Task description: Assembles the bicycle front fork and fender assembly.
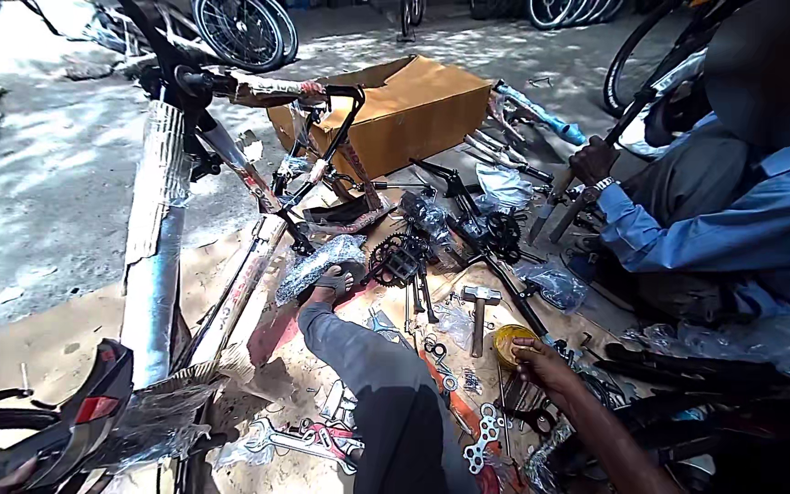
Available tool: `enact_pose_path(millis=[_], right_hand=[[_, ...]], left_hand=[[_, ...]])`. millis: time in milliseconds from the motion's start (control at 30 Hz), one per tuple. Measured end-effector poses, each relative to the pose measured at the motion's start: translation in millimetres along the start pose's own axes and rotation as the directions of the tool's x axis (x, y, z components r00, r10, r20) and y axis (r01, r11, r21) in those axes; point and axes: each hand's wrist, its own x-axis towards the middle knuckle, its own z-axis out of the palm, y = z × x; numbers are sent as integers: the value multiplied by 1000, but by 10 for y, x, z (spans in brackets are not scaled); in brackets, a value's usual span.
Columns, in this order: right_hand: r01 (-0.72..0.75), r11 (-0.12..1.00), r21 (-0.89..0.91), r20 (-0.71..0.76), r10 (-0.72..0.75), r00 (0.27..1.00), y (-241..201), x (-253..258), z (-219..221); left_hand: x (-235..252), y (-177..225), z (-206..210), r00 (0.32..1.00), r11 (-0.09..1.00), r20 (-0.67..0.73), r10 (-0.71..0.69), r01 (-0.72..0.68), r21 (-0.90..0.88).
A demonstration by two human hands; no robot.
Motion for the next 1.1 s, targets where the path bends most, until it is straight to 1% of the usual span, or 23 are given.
enact_pose_path(millis=[33, 67, 100, 167, 200, 233, 267, 300, 367, 400, 433, 500, 567, 633, 700, 767, 833, 867, 933, 1000, 1033, 1067, 1100], right_hand=[[71, 994, 80, 11, -72, 997, -201, -172, 126], [170, 980, 103, 62, -177, 982, -417, -379, 291], [275, 956, 100, 153, -288, 945, -626, -597, 505], [435, 892, 124, 389, -447, 805, -898, -1025, 1056], [455, 876, 160, 498, -470, 729, -947, -1221, 1398], [434, 880, 191, 603, -455, 656, -953, -1408, 1763], [380, 904, 194, 710, -397, 581, -891, -1594, 2137], [300, 940, 161, 820, -297, 489, -757, -1754, 2525], [156, 988, -8, 949, -42, 312, -377, -1979, 3312], [127, 988, -89, 960, 50, 276, -200, -2087, 3663], [122, 982, -145, 958, 109, 267, -72, -2186, 3968], [135, 979, -154, 951, 110, 290, 36, -2373, 4414], [157, 978, -136, 931, 72, 357, -11, -2507, 4726], [138, 976, -169, 894, 93, 439, -79, -2602, 4967], [171, 958, -230, 890, 136, 434, -73, -2604, 5161], [330, 905, -267, 903, 115, 415, 59, -2576, 5321], [521, 795, -310, 896, 61, 440, 139, -2578, 5378], [618, 707, -344, 893, 44, 447, 113, -2608, 5360], [788, 467, -401, 895, 14, 447, -2, -2670, 5301], [872, 266, -411, 899, -40, 436, -69, -2659, 5253], [886, 195, -420, 896, -66, 439, -87, -2637, 5239], [890, 159, -427, 892, -89, 444, -106, -2618, 5228], [889, 166, -427, 886, -120, 448, -110, -2594, 5221]], left_hand=[[53, -23, 2, 999, 999, 31, -24, 23, 30], [94, -82, 46, 1000, 999, -26, -8, 9, 33], [130, -123, 75, 995, 1000, -100, 11, -9, 19], [132, -123, -10, 983, 1000, -184, 23, -25, -12], [139, -107, -55, 980, 999, -199, 24, -29, -22], [169, -83, -55, 981, 999, -194, 22, -27, -26], [193, -67, -64, 983, 999, -181, 18, -23, -27], [205, -51, -94, 986, 1000, -166, 8, -13, -29], [222, -19, -128, 988, 999, -152, -16, 11, -33], [231, -13, -131, 989, 999, -149, -23, 18, -37], [237, -6, -129, 989, 999, -147, -29, 23, -40], [252, 3, -134, 986, 998, -159, -41, 33, -56], [282, 18, -133, 985, 997, -166, -48, 37, -67], [298, 23, -136, 984, 998, -173, -49, 39, -59], [324, 23, -142, 982, 996, -179, -52, 39, -75], [342, 20, -160, 981, 996, -184, -53, 39, -79], [356, 7, -177, 982, 996, -181, -51, 37, -80], [360, -1, -196, 984, 996, -172, -54, 40, -86], [379, -1, -213, 983, 994, -172, -59, 42, -98], [402, 11, -211, 981, 991, -179, -71, 50, -122], [412, 14, -213, 981, 990, -179, -76, 53, -131], [418, 13, -213, 981, 989, -180, -79, 54, -139], [417, 10, -214, 980, 988, -183, -78, 52, -142]])
